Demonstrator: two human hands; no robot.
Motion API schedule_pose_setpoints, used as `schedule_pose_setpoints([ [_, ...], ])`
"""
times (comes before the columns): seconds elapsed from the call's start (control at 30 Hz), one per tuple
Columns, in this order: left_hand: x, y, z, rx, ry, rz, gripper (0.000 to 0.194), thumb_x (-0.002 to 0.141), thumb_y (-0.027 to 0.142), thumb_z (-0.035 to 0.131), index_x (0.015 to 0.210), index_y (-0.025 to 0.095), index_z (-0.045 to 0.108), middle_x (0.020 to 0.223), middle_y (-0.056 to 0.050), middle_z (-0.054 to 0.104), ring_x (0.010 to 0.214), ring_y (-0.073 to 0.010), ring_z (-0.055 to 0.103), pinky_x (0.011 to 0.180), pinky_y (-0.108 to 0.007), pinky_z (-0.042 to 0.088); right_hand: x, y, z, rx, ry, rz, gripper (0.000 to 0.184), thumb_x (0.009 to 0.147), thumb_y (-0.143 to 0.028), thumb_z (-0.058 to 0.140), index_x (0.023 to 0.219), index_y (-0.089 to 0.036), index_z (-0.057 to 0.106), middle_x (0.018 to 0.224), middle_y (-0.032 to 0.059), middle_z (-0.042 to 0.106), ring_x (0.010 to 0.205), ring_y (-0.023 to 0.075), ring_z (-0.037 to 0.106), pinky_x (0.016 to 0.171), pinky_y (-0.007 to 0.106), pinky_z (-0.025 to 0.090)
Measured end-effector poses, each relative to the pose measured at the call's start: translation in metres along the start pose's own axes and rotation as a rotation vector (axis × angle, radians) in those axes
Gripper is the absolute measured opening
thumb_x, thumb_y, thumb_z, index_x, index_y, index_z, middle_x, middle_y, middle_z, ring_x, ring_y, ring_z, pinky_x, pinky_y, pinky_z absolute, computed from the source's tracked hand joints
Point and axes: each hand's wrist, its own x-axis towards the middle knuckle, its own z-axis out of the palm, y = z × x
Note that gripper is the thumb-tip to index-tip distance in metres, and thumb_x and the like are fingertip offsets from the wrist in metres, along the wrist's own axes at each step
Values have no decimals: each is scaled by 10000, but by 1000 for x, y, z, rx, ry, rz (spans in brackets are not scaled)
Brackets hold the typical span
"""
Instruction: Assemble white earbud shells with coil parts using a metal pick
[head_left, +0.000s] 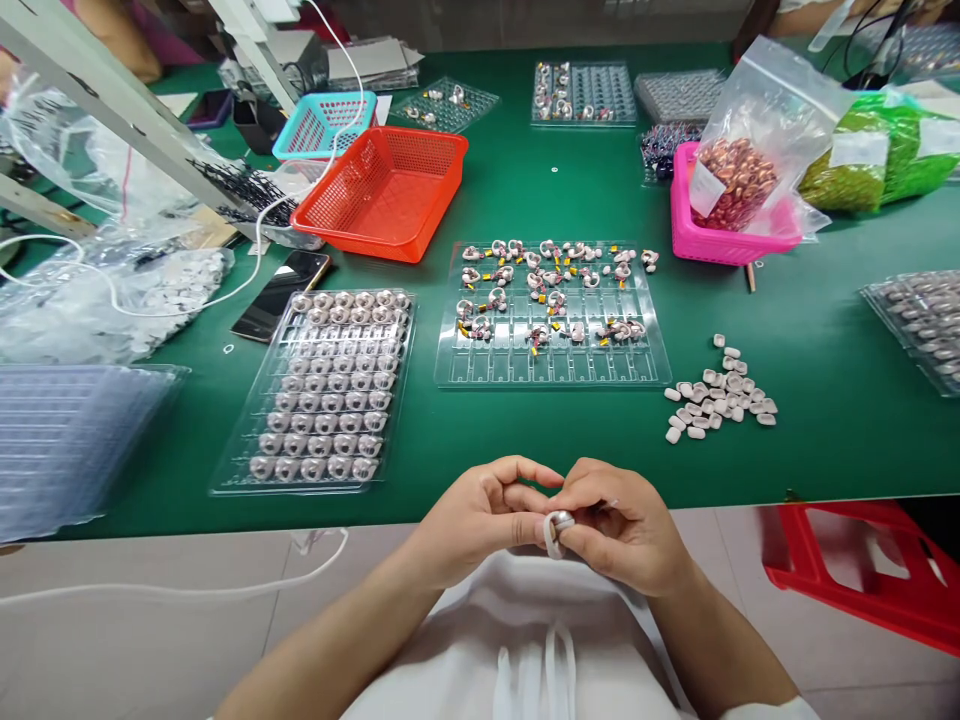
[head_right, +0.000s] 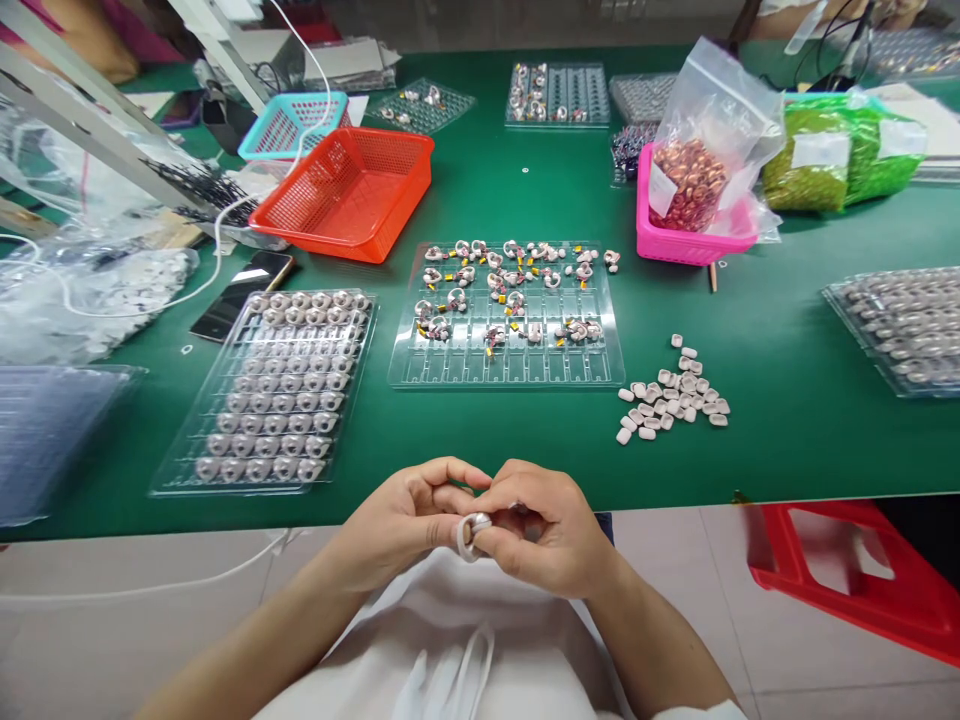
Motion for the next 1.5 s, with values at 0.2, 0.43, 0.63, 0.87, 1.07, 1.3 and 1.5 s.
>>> schedule_pose_setpoints([
  [0.2, 0, 0, -3, 11, 0, -33, 512, 639, 279, 891, 1034, 129, 603, 744, -39, 720, 640, -124, 659, 672, -243, 534, 0, 1, 3, 2, 10, -37, 239, 834, -88, 680, 1029, -225, 673, 773, 23, 640, 685, 119, 550, 584, 220, 420],
  [0.43, 0, 1, -4, 2, -26, -32, 525, 638, 264, 892, 1048, 122, 596, 741, -32, 707, 639, -111, 662, 664, -220, 538, 1, -1, 2, -25, 7, -66, 208, 850, -97, 670, 1028, -204, 692, 745, 24, 644, 666, 110, 535, 576, 212, 411],
  [0.63, -3, 10, -5, 100, -55, -68, 541, 659, 252, 873, 1082, 115, 565, 702, -15, 678, 604, -84, 626, 625, -190, 510, 5, -9, -7, -136, -195, -5, 206, 879, -104, 635, 1051, -211, 672, 793, 2, 656, 711, 100, 522, 628, 209, 415],
  [0.87, -7, 31, 2, 273, -110, -150, 558, 706, 285, 831, 1135, 126, 512, 707, -19, 688, 602, -94, 622, 582, -189, 479, 13, -27, -13, -327, -329, -12, 232, 829, -71, 622, 1017, -201, 665, 797, -9, 633, 689, 92, 498, 615, 216, 384],
  [1.07, -8, 23, 11, 258, 19, -60, 610, 636, 382, 880, 1084, 136, 548, 676, 4, 645, 578, -96, 593, 585, -216, 485, 9, -16, -12, -134, -203, -20, 262, 891, -110, 653, 1121, -235, 665, 838, -6, 676, 753, 105, 538, 651, 218, 413],
  [1.3, -7, -4, 8, 619, 108, 584, 702, 550, 366, 936, 1194, 281, 670, 1065, -33, 611, 962, -117, 604, 888, -243, 521, -7, 5, -4, 184, -9, 45, 253, 894, -196, 683, 1129, -286, 706, 896, 30, 596, 809, 133, 548, 682, 252, 431],
  [1.5, 4, -14, 9, 851, 90, 926, 779, 601, 377, 901, 1318, 285, 612, 1353, -115, 618, 1310, -232, 557, 1087, -357, 501, -19, 21, 12, 435, 80, 112, 165, 896, -262, 688, 1054, -285, 730, 839, 29, 615, 713, 115, 517, 614, 223, 415],
])
